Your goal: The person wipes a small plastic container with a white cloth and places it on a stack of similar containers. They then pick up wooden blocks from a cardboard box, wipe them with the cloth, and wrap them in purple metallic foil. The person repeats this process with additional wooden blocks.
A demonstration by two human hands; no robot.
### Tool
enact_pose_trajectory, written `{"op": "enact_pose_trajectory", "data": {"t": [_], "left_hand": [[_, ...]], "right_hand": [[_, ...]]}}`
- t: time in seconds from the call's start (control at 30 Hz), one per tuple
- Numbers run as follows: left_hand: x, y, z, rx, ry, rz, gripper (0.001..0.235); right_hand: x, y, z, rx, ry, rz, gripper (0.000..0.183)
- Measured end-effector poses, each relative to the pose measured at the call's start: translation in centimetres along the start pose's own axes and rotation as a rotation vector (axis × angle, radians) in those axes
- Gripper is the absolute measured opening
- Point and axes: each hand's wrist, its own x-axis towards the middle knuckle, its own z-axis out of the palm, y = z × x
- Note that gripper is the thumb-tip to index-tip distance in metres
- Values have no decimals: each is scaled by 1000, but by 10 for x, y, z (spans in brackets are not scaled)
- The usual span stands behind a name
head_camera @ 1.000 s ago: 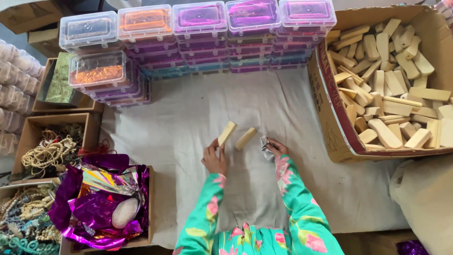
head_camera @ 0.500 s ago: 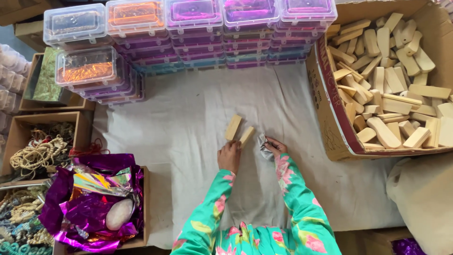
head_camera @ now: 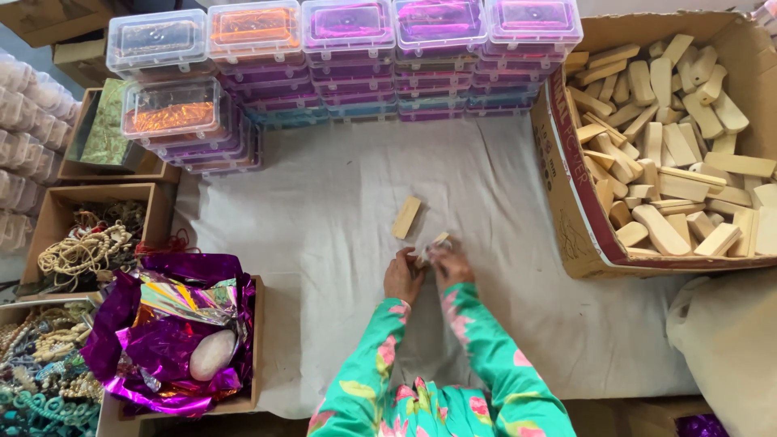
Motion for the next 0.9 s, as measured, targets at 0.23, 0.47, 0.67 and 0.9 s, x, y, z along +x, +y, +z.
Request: {"op": "enact_pose_trajectory", "data": {"t": [0.23,0.47,0.67,0.9], "left_hand": [[-12,-32,28,-13,173,153,50],[-16,-40,37,35,285,272,40],[-17,-46,33,3,241,276,50],[-17,-55,54,41,294,280,42]], "right_hand": [[13,12,-8,-42,-171,-146,21],[-16,6,5,-206,-41,-150,27],[-13,4,1,-112,-337,-218,29],[14,-9,-24,264,-13,209,29]]}}
